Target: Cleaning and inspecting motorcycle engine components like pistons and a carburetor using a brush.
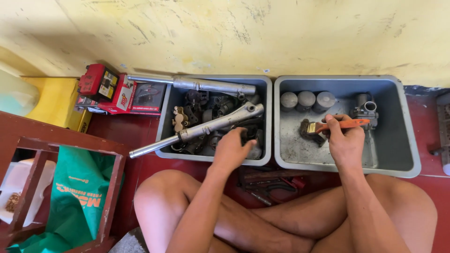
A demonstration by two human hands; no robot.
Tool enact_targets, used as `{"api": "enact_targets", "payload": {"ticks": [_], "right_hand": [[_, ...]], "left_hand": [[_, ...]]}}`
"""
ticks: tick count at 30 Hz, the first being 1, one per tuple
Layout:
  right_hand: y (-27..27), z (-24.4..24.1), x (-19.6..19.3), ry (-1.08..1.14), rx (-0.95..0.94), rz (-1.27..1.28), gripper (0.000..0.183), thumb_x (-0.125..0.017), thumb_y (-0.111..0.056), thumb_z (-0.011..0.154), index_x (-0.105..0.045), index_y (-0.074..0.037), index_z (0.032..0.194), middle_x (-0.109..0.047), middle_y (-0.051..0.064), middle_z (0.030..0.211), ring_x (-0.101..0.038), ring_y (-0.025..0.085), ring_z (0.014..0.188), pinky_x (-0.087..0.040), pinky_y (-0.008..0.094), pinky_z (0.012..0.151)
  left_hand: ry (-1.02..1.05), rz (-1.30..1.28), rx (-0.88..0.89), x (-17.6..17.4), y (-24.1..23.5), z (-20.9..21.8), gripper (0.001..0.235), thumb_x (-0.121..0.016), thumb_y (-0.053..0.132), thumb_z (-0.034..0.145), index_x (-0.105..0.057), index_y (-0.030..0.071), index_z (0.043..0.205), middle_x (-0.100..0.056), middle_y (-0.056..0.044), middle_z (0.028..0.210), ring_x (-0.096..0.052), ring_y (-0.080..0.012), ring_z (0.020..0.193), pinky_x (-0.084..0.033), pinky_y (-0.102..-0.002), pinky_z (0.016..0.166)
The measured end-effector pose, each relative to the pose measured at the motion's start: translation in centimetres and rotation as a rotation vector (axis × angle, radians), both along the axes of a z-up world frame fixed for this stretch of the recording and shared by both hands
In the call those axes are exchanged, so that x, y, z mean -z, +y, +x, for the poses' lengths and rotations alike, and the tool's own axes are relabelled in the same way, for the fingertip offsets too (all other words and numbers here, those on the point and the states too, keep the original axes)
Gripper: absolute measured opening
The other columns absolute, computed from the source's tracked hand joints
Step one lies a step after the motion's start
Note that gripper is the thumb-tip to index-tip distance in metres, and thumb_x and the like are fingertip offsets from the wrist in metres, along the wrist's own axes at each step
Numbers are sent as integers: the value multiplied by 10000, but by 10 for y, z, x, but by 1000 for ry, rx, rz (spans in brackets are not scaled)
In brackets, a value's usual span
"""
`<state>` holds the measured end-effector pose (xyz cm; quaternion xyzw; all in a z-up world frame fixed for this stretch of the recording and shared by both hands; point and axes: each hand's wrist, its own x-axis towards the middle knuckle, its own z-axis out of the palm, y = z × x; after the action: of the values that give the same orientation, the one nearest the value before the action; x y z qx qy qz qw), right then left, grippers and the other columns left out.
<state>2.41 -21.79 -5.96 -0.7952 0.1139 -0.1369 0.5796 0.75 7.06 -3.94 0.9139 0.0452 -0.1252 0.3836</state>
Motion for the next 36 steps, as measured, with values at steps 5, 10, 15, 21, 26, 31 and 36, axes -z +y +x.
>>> {"api": "enact_targets", "payload": {"ticks": [5, 10, 15, 21, 26, 31, 36], "right_hand": [[-5, 0, 14, 30, -8, -86, 152, -691, -186, 1076, -761, -83, 989, -665, 136, 691, -667, 167, 669, -565, 297, 659], [-4, -4, 0, 11, 26, -44, 141, -686, -173, 1048, -758, -74, 979, -654, 142, 683, -647, 151, 676, -568, 304, 684], [-2, -6, -10, -7, 20, -44, 158, -679, -181, 1065, -743, -70, 972, -642, 110, 680, -616, 122, 664, -536, 254, 628], [-2, -3, 7, 6, -1, -63, 150, -679, -172, 1073, -754, -76, 986, -647, 126, 681, -625, 140, 669, -546, 283, 653], [-2, -2, 9, -6, 1, -72, 142, -692, -170, 1068, -760, -79, 983, -652, 129, 684, -642, 146, 676, -546, 284, 657], [-1, -3, 4, -8, 1, -84, 131, -694, -158, 1065, -761, -74, 989, -670, 143, 704, -670, 167, 705, -563, 296, 691], [4, -4, 2, -7, -4, -60, 147, -677, -145, 1066, -751, -50, 982, -645, 133, 678, -621, 144, 650, -532, 262, 623]], "left_hand": [[2, 149, 116, 44, -24, 11, 297, -709, 325, 944, -744, 138, 1172, -674, -115, 1132, -733, -380, 1043, -597, -533, 868], [-21, 76, -37, -6, -16, 17, 284, -626, 333, 907, -755, 136, 1066, -741, -145, 1018, -735, -437, 1010, -573, -587, 881], [-110, -545, -444, -57, 10, 13, 453, -540, 283, 1051, -594, -3, 1398, -720, -254, 1200, -709, -362, 1136, -533, -514, 1006], [132, 236, 28, -13, -2, 4, 443, -667, 409, 947, -751, 40, 1177, -777, -228, 1055, -739, -433, 1069, -581, -550, 915], [95, 460, 199, 51, -22, 10, 456, -697, 370, 905, -650, -7, 1158, -752, -220, 1016, -731, -433, 1033, -567, -575, 902], [98, 457, 209, 54, -29, 16, 557, -711, 318, 889, -508, -33, 1271, -736, -263, 984, -736, -482, 980, -579, -620, 861], [108, 519, 306, 92, -26, 30, 545, -748, 179, 852, -638, 214, 1384, -752, -191, 961, -748, -465, 945, -590, -628, 722]]}}
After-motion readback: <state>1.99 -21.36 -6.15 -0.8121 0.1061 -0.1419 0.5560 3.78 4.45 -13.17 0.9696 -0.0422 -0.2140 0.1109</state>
